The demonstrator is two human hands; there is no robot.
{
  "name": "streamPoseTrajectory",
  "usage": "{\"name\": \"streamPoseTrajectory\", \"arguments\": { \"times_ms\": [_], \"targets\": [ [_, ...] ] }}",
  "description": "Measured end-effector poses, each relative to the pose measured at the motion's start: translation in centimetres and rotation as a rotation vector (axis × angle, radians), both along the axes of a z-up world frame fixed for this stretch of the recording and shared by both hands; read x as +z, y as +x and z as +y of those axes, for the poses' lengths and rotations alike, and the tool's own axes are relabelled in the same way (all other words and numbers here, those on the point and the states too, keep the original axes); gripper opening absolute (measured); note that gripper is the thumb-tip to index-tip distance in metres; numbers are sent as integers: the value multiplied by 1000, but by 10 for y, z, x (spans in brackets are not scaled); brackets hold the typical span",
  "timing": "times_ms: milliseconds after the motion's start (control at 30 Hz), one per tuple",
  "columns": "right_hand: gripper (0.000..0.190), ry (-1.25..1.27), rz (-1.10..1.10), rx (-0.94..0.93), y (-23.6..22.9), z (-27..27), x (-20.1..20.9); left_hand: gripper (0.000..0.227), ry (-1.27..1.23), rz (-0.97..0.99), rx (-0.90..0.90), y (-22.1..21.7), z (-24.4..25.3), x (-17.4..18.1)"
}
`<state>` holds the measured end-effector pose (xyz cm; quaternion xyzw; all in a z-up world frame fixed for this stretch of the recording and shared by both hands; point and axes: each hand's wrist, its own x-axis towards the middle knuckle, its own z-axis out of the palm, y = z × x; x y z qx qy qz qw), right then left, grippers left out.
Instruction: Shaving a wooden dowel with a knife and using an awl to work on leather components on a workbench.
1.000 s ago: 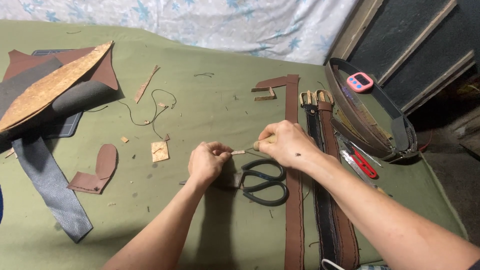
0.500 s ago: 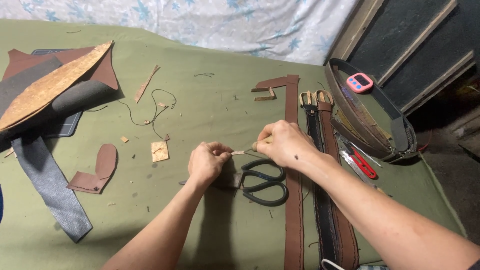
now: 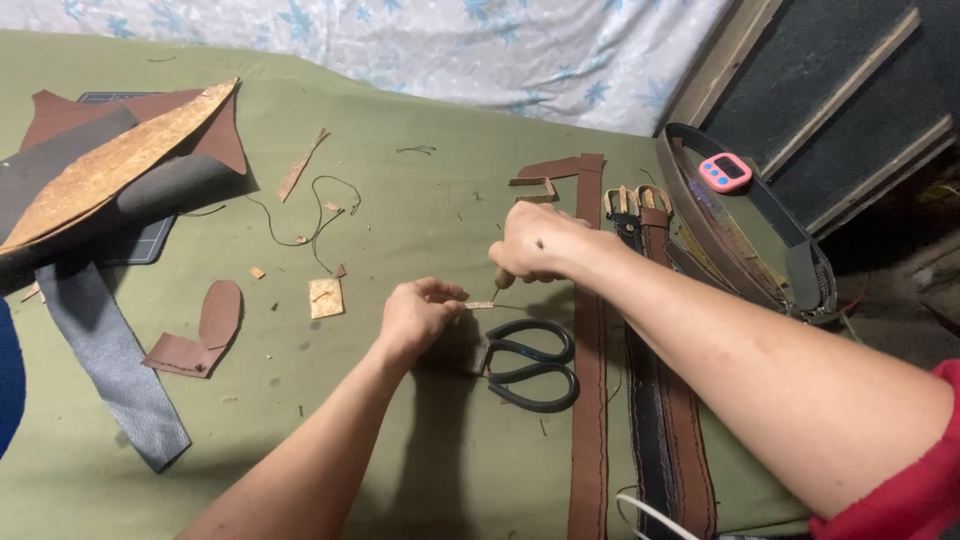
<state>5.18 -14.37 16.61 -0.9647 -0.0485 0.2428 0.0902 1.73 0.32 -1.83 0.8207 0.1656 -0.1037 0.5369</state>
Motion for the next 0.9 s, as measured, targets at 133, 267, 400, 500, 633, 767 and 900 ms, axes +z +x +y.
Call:
{"name": "streamPoseTrajectory", "arguments": {
  "times_ms": [133, 267, 400, 500, 633, 767, 900],
  "targets": [
    [32, -5, 9, 28, 2, 4, 2, 33, -9, -4, 18, 5, 1, -12],
    [30, -57, -38, 146, 15, 3, -11, 23, 163, -130, -34, -11, -9, 11],
    [22, -25, -92, 189, 14, -7, -9, 18, 358, -183, -134, -22, -24, 38],
    [22, 23, -86, 174, 7, -21, -3, 15, 300, -153, -85, -7, -23, 16],
    [21, 49, -102, 137, -1, -33, 3, 14, 305, -107, -102, -9, -25, 27],
    [22, 56, -118, 140, 3, -36, 3, 13, 275, -112, -96, -7, -24, 28],
    [21, 73, -131, 183, 4, -31, 0, 13, 261, -89, -103, -5, -23, 19]
  ]
}}
